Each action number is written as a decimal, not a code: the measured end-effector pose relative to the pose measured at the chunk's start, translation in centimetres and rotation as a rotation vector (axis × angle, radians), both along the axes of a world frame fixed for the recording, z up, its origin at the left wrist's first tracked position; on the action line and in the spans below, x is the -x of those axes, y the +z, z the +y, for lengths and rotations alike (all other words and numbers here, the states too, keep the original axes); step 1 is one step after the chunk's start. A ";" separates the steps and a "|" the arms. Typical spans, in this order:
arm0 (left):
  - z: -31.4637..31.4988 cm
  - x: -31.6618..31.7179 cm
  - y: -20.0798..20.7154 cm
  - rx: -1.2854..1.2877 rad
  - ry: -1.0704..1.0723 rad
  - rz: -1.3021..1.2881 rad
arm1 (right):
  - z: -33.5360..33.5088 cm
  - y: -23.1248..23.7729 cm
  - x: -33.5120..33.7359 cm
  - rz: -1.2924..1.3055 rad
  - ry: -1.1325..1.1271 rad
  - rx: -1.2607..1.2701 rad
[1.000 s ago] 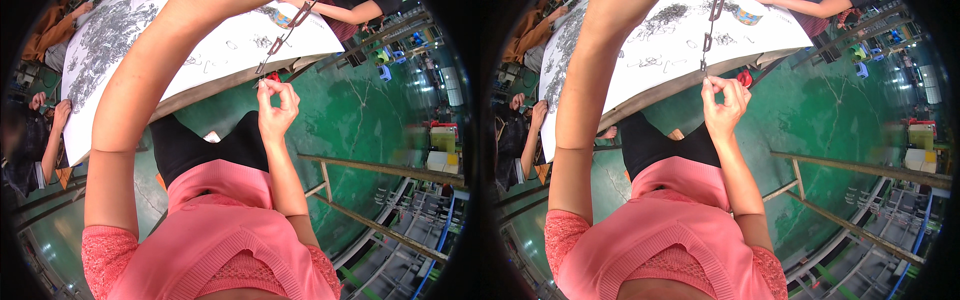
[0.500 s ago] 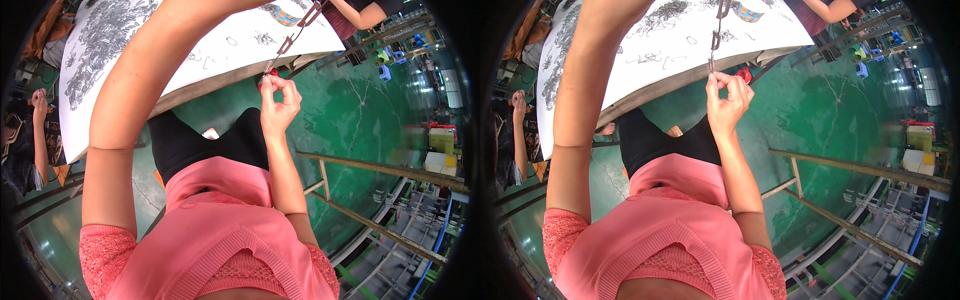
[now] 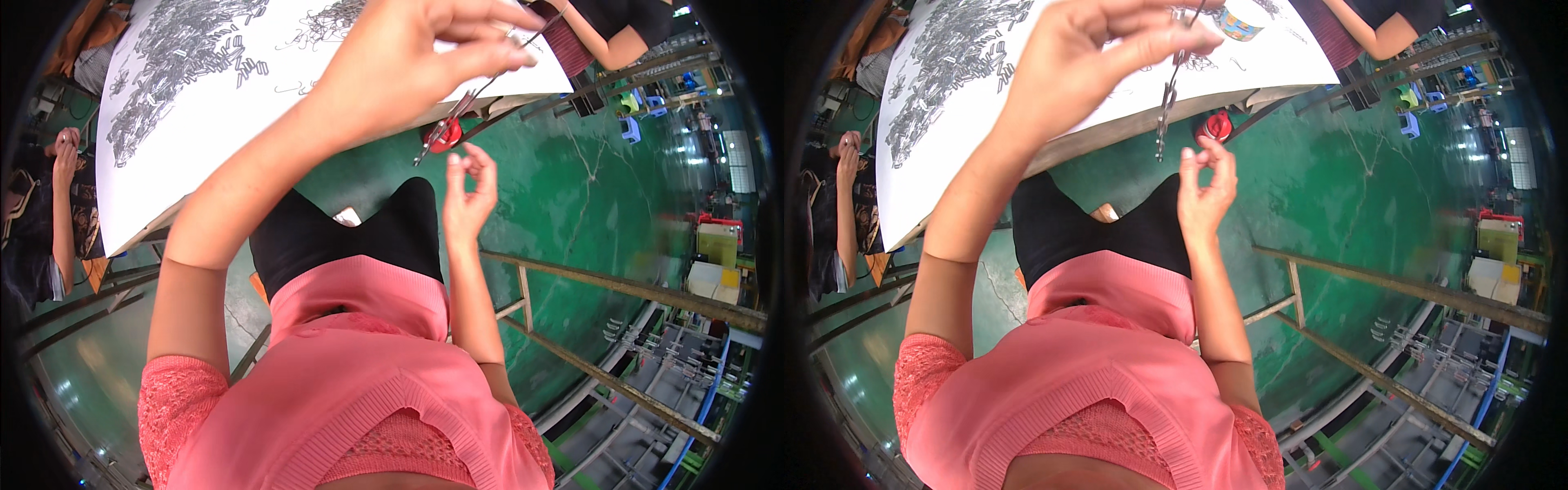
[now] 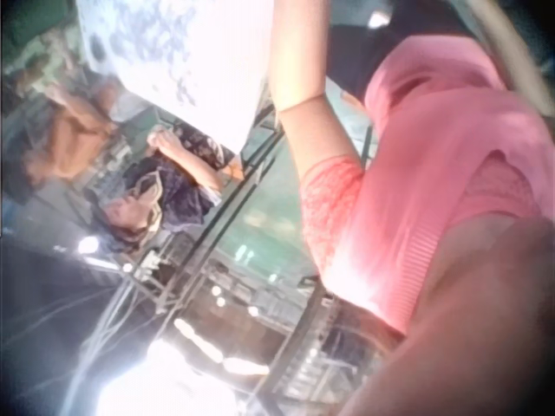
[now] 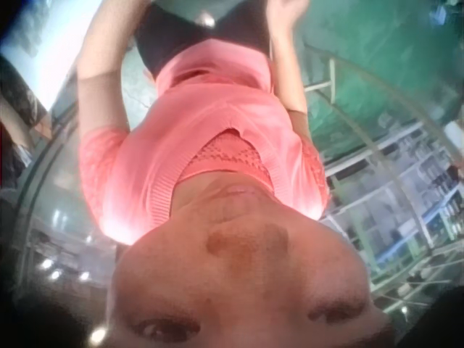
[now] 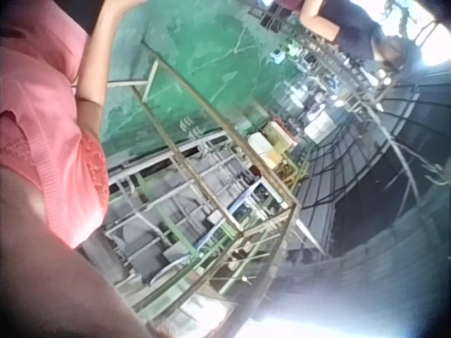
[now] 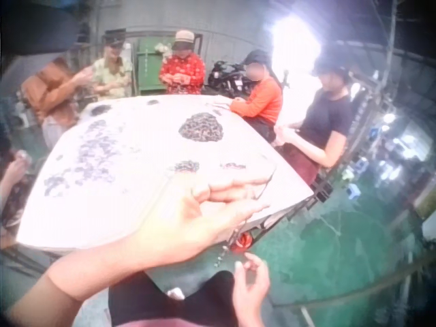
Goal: The person sits at a table and links individual metal paperclips together by hand to form a long chain. They repeatedly pick up loose clips from a pile on the table, interlock them with the growing chain, and occasionally hang the completed chain on a nearby metal rack.
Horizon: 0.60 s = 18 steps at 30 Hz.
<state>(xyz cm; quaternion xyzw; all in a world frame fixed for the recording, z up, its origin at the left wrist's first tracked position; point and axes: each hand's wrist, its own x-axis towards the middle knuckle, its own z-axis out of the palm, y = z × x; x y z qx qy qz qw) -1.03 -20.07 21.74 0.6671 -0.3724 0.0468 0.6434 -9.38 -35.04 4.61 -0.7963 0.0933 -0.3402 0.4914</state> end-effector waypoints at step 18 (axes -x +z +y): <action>3.9 3.4 -13.4 -0.189 0.312 0.036 | 5.9 4.7 -2.1 -0.055 0.328 -0.068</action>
